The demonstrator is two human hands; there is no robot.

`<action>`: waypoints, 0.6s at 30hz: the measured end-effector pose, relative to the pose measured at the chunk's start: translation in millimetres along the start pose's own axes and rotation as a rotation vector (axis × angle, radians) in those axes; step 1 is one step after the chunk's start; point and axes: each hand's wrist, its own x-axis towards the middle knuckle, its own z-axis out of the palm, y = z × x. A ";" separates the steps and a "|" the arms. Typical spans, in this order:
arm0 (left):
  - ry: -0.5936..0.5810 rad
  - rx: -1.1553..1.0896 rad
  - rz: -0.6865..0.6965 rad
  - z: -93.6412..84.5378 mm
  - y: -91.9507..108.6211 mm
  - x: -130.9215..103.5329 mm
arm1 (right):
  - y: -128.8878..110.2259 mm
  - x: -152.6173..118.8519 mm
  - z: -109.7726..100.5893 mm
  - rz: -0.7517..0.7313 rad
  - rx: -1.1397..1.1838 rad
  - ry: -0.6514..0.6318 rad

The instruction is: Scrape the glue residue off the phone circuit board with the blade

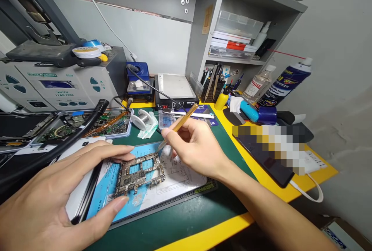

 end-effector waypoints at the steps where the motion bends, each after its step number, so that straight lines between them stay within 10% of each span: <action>1: 0.005 0.004 0.006 1.3 0.2 -0.2 | 0.3 -0.8 0.5 -0.038 -0.050 0.020; 10: 0.046 -0.023 0.036 9.8 6.4 -9.3 | 1.8 -6.6 5.5 -0.523 -0.479 0.163; 18: 0.058 0.005 0.064 10.7 10.0 -3.2 | 2.8 -11.4 4.3 -0.635 -0.500 0.093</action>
